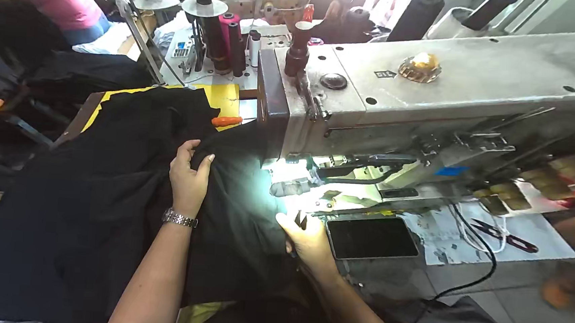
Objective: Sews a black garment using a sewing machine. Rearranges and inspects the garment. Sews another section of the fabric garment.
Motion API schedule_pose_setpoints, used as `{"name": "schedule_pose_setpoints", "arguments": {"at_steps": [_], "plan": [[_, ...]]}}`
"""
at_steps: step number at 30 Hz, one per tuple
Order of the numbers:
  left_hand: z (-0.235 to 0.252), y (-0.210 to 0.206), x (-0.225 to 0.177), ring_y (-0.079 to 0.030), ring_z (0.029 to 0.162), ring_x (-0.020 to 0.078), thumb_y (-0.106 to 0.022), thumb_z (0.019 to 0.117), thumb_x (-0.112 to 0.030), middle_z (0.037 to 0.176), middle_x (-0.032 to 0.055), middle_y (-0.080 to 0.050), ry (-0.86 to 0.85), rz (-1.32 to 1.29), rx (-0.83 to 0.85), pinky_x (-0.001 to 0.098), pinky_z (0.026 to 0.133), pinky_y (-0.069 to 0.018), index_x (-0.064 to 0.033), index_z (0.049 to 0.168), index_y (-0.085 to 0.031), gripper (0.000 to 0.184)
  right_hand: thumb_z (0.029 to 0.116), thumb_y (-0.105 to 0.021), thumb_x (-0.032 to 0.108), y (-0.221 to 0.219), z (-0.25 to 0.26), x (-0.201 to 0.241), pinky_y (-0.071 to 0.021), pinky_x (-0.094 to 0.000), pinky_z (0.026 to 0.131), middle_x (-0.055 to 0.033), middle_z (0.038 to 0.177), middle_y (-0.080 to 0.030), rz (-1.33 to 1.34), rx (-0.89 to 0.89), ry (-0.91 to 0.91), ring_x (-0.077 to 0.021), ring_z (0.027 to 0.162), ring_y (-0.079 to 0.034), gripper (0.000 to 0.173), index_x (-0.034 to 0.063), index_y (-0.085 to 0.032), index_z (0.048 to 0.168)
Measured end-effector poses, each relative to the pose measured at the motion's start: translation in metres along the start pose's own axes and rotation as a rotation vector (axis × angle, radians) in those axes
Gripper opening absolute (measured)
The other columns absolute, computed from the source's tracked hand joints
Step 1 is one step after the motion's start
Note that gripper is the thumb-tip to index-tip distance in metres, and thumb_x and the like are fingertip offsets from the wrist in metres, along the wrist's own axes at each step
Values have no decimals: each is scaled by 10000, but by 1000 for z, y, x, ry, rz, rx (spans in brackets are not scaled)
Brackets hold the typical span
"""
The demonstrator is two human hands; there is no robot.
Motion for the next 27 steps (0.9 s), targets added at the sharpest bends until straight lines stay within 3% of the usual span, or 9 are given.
{"name": "schedule_pose_setpoints", "arguments": {"at_steps": [20, 22, 24, 27], "plan": [[0, 8, -11, -658, 1017, 251, -722, 956, -201, 1100, 141, -689, 2, 19, 5, 458, 922, -521, -78, 1399, -531, 498, 893, -760, 159, 2, -3, 0, -427, -211, 395, 6, 554, -544, -17, 79, -3, -63, 399, -468, 197, 79, -627, 773], [0, 8, -14, -638, 1104, 272, -714, 956, -194, 1193, 157, -659, -5, 59, 12, 475, 973, -511, -62, 1411, -520, 512, 888, -762, 146, 2, -4, 1, -422, -210, 393, 6, 559, -551, -11, 78, 0, -61, 399, -463, 168, 74, -641, 796], [1, 9, -22, -536, 1292, 340, -693, 957, -195, 1391, 188, -556, -30, 120, 34, 548, 1087, -429, -41, 1422, -517, 521, 881, -762, 137, 2, -4, 0, -417, -209, 388, 10, 561, -548, -6, 79, -3, -59, 397, -459, 164, 75, -635, 797], [1, 7, -42, -458, 1372, 364, -687, 954, -289, 1466, 188, -496, -71, 176, 39, 594, 1130, -347, -68, 1416, -537, 534, 893, -759, 213, 6, -5, 0, -413, -213, 402, 32, 563, -549, -124, 98, 33, -49, 411, -460, 176, 91, -664, 810]]}}
Point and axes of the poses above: each hand's wrist, its own z-axis towards the middle knuckle, its own y-axis out of the back of the hand, x = y × z, the point moved 6 cm from there along z, towards the middle knuckle
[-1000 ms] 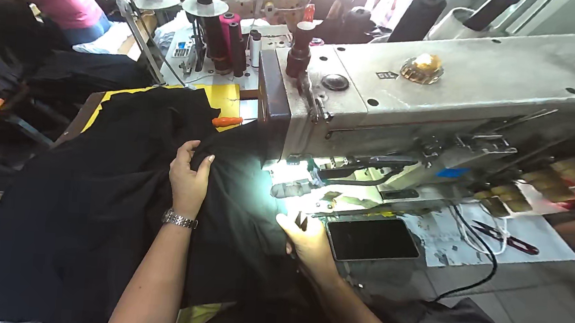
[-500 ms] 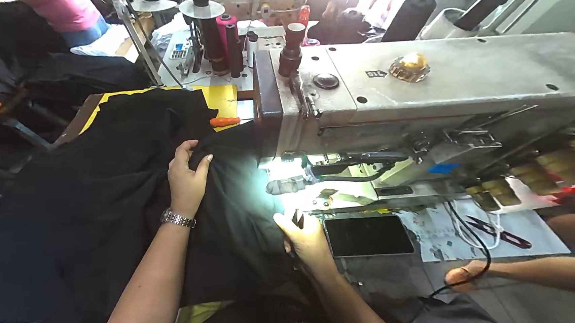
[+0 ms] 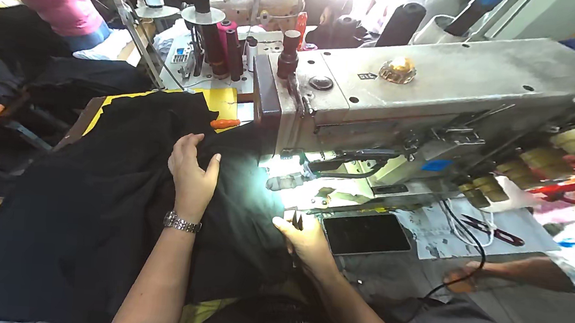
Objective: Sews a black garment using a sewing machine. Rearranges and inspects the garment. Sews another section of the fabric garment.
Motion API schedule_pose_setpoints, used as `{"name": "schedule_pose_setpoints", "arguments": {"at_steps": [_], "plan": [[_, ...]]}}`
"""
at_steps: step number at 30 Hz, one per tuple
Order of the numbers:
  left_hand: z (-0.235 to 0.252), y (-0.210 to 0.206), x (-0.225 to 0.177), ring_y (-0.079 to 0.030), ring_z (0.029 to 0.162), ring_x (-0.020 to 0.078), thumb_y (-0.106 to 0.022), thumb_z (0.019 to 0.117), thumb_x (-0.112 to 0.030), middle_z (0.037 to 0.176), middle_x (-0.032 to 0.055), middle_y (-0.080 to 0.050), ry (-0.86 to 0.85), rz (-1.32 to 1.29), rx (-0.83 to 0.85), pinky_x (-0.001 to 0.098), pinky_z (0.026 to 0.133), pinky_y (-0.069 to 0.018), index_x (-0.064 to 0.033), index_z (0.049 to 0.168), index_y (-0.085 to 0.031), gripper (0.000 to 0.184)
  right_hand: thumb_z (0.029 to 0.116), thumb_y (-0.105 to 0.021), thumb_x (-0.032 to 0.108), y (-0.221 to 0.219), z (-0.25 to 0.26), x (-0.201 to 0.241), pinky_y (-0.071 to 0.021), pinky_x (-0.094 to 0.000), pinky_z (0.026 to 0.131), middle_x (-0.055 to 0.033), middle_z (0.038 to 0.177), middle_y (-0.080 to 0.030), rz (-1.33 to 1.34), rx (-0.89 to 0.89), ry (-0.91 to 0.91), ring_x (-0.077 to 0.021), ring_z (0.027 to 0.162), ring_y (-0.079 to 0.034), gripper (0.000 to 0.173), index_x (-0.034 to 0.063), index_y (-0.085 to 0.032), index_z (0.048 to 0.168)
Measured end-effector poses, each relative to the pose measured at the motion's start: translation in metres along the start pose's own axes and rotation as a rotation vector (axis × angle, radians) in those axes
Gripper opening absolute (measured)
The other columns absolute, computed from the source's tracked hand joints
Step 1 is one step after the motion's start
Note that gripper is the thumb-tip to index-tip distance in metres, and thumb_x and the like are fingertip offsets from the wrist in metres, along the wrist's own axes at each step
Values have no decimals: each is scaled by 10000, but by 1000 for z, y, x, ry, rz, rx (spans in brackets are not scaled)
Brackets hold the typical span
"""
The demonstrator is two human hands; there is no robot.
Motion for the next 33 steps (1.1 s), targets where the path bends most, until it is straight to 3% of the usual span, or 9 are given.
{"name": "schedule_pose_setpoints", "arguments": {"at_steps": [4, 8, 11, 15, 20, 25, 27, 29, 33], "plan": [[5, -12, -30, -367, 1466, 373, -672, 943, -418, 1560, 188, -425, -54, -17, 52, 651, 1147, -290, -94, 1487, -481, 662, 998, -628, 236, 25, -16, 28, -602, -223, 612, 27, 824, -728, -339, -20, 383, -36, 667, -677, 212, 79, -767, 970], [6, -44, -36, -268, 1520, 414, -748, 858, -541, 1645, 184, -306, -10, 10, 241, 734, 1143, -248, -123, 1602, -320, 954, 1092, -496, 342, 102, -39, 76, -625, -239, 700, 51, 975, -742, -381, -269, 631, -45, 795, -706, 335, 119, -746, 1093], [6, -60, -31, -323, 1488, 423, -777, 825, -565, 1611, 181, -367, 21, 1, 360, 722, 1110, -316, -118, 1594, -342, 990, 1115, -416, 241, 173, -55, 116, -574, -182, 618, 147, 868, -712, -312, -672, 737, 21, 683, -652, 304, 124, -687, 1043], [4, -61, -27, -295, 1511, 391, -747, 836, -587, 1634, 159, -339, 58, -27, 383, 693, 1144, -288, -134, 1600, -343, 975, 1069, -480, 134, 248, -47, 150, -518, -186, 526, 84, 809, -667, -113, -925, 824, -18, 565, -582, 122, 80, -586, 1044], [3, -63, -24, -290, 1518, 357, -723, 831, -618, 1645, 129, -330, 89, -42, 399, 665, 1163, -277, -134, 1594, -356, 975, 1053, -497, 158, 287, -13, 196, -482, -144, 508, 129, 827, -623, -43, -888, 792, 14, 557, -544, 180, 147, -586, 1209], [3, -61, -24, -297, 1514, 351, -727, 835, -591, 1643, 134, -332, 95, -81, 409, 646, 1171, -272, -113, 1586, -370, 959, 1043, -398, 182, 298, 44, 224, -534, -235, 978, 117, 1214, -668, -32, -303, 795, -11, 1104, -634, 423, 199, -484, 1456], [3, -60, -25, -308, 1508, 357, -719, 837, -597, 1635, 146, -341, 84, -85, 403, 641, 1171, -283, -98, 1581, -372, 961, 1029, -416, 198, 294, 48, 225, -525, -200, 977, 124, 1183, -679, -4, -227, 764, 15, 1095, -634, 368, 221, -534, 1377], [3, -60, -25, -300, 1511, 365, -738, 837, -574, 1635, 165, -333, 85, -91, 399, 641, 1170, -284, -89, 1582, -365, 965, 1036, -394, 130, 290, 42, 221, -545, -156, 855, 133, 952, -688, 44, -352, 686, 56, 911, -648, 220, 210, -590, 1097], [2, -57, -28, -410, 1427, 362, -779, 829, -481, 1565, 171, -414, 84, -108, 369, 651, 1099, -366, -122, 1566, -400, 903, 1070, -394, 117, 290, 58, 255, -518, -93, 826, 127, 926, -605, -334, -354, 605, 98, 877, -603, 139, 140, -525, 1112]]}}
Point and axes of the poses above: each hand's wrist, its own z-axis towards the middle knuckle, its own y-axis out of the back of the hand, x = y × z, the point moved 6 cm from there along z, towards the middle knuckle
